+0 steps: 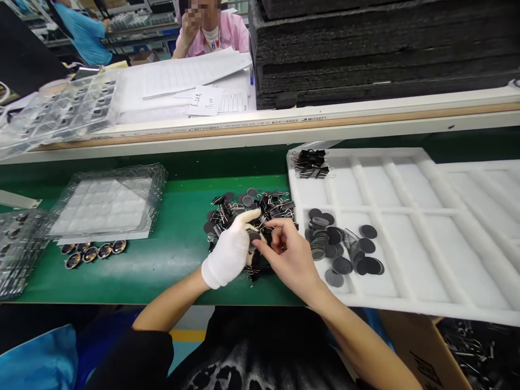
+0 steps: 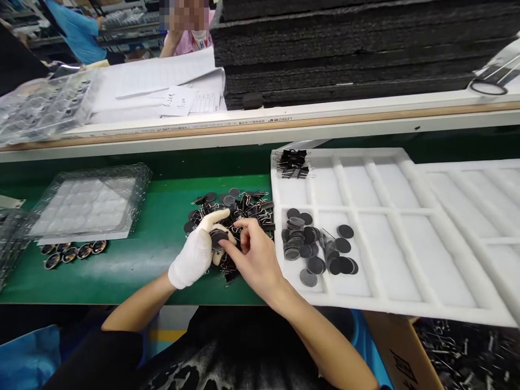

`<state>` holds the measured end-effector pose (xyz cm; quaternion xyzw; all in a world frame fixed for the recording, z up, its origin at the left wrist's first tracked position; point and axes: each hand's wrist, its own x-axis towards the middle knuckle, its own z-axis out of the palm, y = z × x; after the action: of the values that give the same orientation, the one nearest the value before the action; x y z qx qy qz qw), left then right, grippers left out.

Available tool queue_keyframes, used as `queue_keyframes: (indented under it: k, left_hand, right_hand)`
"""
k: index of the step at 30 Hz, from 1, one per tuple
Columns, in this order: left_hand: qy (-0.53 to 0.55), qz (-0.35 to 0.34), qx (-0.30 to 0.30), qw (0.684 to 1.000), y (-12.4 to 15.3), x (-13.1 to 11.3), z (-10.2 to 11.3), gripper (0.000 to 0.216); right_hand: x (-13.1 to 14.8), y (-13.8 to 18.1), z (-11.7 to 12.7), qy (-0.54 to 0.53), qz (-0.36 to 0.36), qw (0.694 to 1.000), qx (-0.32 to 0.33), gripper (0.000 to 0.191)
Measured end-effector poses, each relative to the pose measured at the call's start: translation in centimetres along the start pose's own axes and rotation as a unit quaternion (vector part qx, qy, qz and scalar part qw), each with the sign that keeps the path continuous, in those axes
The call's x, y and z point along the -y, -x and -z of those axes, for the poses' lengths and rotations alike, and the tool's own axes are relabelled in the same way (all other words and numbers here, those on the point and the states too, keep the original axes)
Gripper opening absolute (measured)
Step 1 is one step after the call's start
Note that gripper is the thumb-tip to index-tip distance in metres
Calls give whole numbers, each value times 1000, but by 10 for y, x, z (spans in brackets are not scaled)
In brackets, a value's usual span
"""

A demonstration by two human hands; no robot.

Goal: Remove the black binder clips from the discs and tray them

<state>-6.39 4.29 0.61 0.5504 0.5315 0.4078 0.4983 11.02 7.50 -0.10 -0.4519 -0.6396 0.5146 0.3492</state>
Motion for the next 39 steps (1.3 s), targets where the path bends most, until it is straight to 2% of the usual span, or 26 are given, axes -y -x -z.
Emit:
queue_keyframes:
  k: [3,6,8,10,11,13,14,16,18,19,20,22,24,25,27,28,30,32,35,39]
  left_hand:
    - [-95,-23,7,995,1,5,-3,83]
    - [-198,-68,18,978,2,7,0,89]
    - [-255,-92,41,962,-2,2,13,85]
    - [-337,-85,13,937,-13,-3,38,77]
    - [-389,-66,-20,918,-21,-5,54,73]
    - [-522,3,-116,845,-41,-2,89,59]
    - [-574,32,-106,811,-52,2,106,52]
    - [-645,57,-22,762,-70,15,133,48]
    - [-687,38,55,723,-81,30,149,40]
    - [-704,20,72,706,-83,35,153,39]
    - [-720,0,71,690,-83,38,155,43]
    - [-744,-32,29,667,-78,38,154,52]
    - [-739,-57,-36,670,-70,29,145,56]
    - [-722,-75,-66,685,-65,22,137,55]
    - [-654,-117,-78,743,-55,5,115,53]
    - [-605,-139,-54,782,-51,-4,101,52]
    - [-490,-161,30,856,-45,-20,73,49]
    - [-411,-167,83,893,-44,-30,50,49]
    - [-413,-175,102,888,-46,-33,32,42]
    - [-502,-148,40,851,-48,-30,27,53]
  right_hand:
    - [-4,-3,6,18,32,998,54,32]
    - [-7,-5,9,-44,29,993,106,23]
    - [-8,-6,13,-115,-5,985,127,18]
    - [-8,-5,20,-184,-54,972,133,18]
    - [-8,-5,24,-212,-78,966,128,21]
    - [-8,-6,32,-253,-113,955,111,28]
    - [-8,-7,35,-270,-125,949,105,31]
    - [-8,-8,40,-302,-143,937,98,36]
    - [-8,-9,43,-326,-159,927,95,39]
    - [-9,-9,44,-337,-166,922,97,38]
    - [-9,-9,45,-344,-169,918,103,36]
    - [-9,-9,46,-339,-167,917,127,31]
    - [-6,-10,46,-319,-149,925,144,26]
    - [-4,-11,45,-308,-135,930,147,25]
    - [1,-17,43,-297,-104,938,147,23]
    - [2,-21,42,-296,-91,939,148,22]
    - [3,-30,40,-302,-73,937,158,23]
    - [0,-37,42,-314,-71,931,172,25]
    - [-8,-43,50,-309,-85,929,185,26]
    - [-13,-42,61,-265,-92,941,189,28]
